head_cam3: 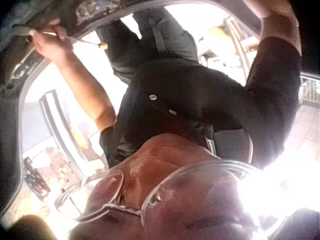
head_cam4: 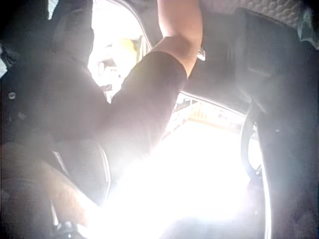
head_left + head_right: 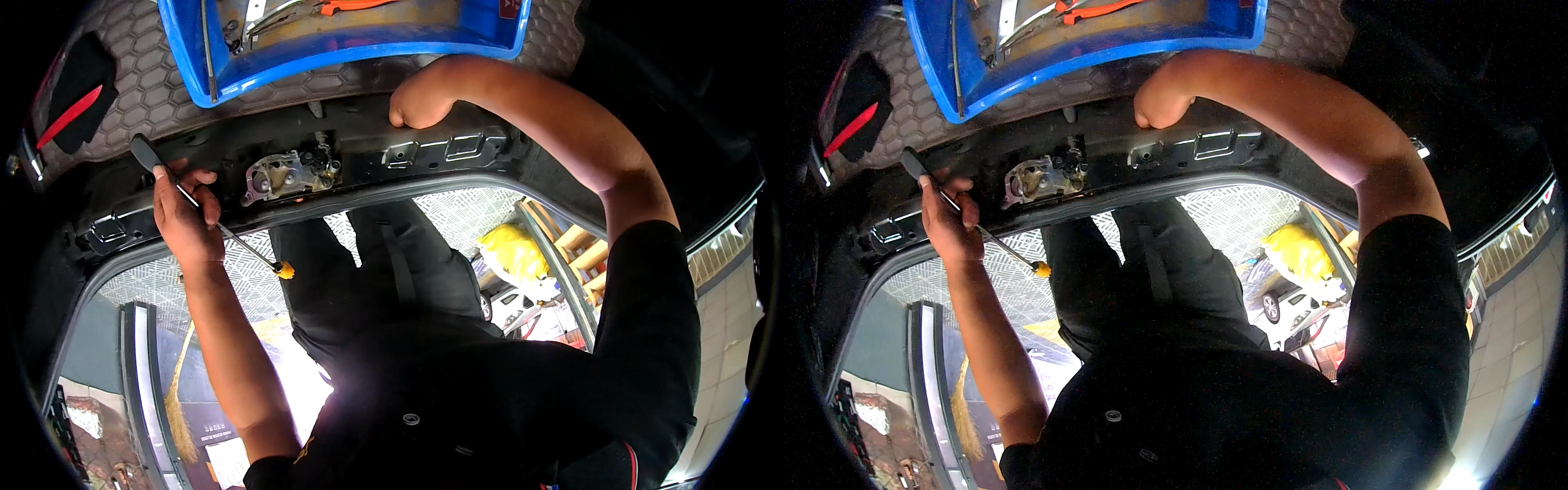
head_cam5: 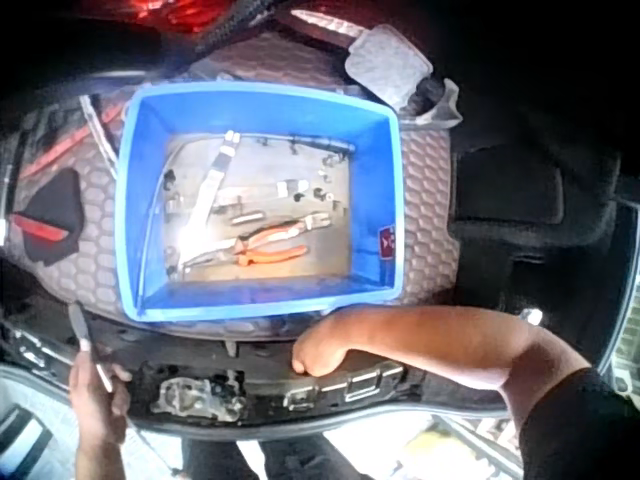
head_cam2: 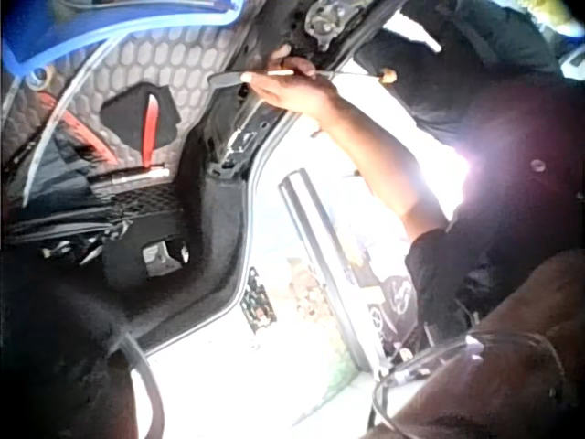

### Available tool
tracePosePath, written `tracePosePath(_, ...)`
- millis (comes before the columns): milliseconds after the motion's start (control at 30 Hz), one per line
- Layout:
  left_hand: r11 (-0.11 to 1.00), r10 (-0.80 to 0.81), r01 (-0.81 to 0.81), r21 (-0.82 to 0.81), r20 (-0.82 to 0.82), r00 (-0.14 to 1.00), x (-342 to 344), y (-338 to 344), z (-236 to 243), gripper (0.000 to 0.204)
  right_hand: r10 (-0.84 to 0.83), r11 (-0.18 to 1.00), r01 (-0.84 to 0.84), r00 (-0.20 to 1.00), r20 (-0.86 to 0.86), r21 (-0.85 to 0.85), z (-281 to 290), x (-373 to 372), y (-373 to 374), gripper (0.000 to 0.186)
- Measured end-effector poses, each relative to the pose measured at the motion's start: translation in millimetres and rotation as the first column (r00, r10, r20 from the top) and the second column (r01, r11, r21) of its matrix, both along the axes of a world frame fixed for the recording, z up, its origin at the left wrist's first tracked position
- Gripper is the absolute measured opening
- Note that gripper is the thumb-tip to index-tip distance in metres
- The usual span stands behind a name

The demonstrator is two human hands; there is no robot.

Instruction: The person unscrews and removes components from a car trunk latch assembly using a socket wrench and a screwdriver.

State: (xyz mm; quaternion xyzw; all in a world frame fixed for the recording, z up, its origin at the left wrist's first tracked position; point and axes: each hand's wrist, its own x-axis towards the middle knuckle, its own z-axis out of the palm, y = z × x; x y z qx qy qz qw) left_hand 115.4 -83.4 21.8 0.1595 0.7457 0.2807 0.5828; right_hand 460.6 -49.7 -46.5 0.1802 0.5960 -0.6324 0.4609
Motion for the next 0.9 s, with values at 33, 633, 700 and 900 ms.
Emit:
tracePosePath(33,1.0,0.002,-0.002,-0.002,0.002,1.0,0.3,0.1,-0.4,0.048,-0.001,1.0,0.001,1.0,0.013,-0.004,-0.9,-0.3,-0.7,0.036)
tracePosePath(633,0.915,-0.398,0.347,0.204,0.329,0.857,113.1,36.7,41.3,0.042,-0.949,-0.066,0.978,0.0,-0.315,0.2,42.1,24.6,-39.3,0.045)
tracePosePath(700,0.922,-0.387,0.334,0.198,0.416,0.823,124.4,42.4,38.6,0.044,-0.92,-0.101,0.983,-0.034,-0.391,0.151,35.1,14.2,-31.7,0.043)
tracePosePath(900,0.857,-0.514,0.407,0.314,0.488,0.705,165.5,69.1,35.4,0.051,-0.797,-0.329,0.944,-0.299,-0.525,-0.038,6.3,-12.9,-3.6,0.039)
